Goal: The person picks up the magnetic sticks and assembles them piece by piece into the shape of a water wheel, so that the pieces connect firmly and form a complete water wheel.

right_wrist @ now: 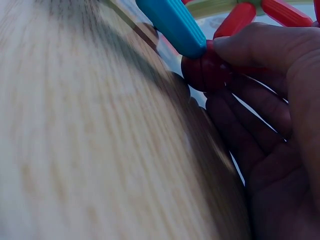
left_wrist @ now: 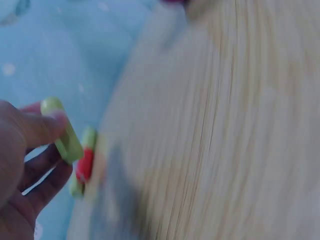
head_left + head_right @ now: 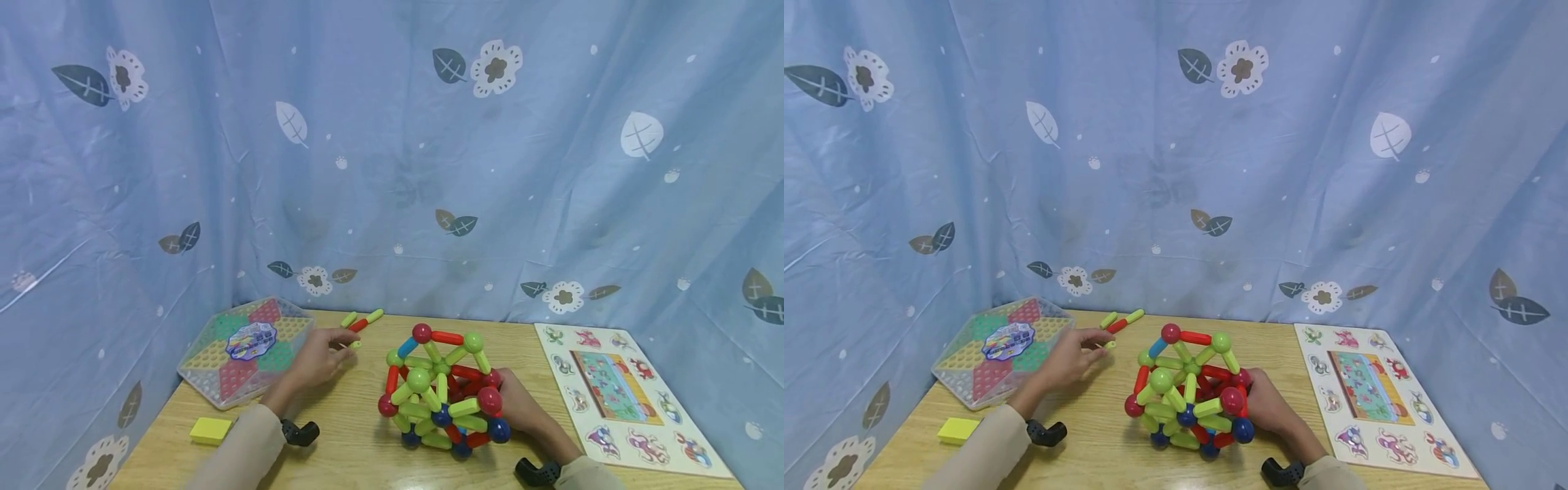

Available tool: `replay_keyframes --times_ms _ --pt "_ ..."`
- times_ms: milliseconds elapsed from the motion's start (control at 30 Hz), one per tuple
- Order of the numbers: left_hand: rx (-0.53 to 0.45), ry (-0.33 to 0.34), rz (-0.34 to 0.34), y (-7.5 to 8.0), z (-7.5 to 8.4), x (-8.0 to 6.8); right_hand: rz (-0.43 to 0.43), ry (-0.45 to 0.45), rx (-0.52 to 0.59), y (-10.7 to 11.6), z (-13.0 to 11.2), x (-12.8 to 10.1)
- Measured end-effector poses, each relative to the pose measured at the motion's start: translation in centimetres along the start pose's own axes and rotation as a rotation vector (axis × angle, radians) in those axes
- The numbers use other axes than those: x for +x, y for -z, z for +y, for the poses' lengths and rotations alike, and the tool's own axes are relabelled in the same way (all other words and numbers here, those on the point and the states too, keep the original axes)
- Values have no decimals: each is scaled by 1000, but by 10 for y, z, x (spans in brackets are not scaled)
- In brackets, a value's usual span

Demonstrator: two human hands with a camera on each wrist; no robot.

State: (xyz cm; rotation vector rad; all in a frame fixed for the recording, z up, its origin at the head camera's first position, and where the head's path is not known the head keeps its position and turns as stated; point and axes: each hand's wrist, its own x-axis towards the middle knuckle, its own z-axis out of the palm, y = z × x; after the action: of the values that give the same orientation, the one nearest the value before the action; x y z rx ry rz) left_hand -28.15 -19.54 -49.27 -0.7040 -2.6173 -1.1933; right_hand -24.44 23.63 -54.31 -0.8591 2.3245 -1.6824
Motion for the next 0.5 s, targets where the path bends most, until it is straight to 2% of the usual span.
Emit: replay_keyframes --times_ms 133,233,367,500 --pt "-242 69 41 -4 29 -11 16 -3 -16 0 0 -1" --pt "-365 63 53 -5 54 -16 34 26 -55 1 1 -1" --pt "-482 -35 75 -6 93 -20 35 43 -70 2 2 0" --pt "-565 -169 72 -11 132 -19 21 2 -53 2 0 0"
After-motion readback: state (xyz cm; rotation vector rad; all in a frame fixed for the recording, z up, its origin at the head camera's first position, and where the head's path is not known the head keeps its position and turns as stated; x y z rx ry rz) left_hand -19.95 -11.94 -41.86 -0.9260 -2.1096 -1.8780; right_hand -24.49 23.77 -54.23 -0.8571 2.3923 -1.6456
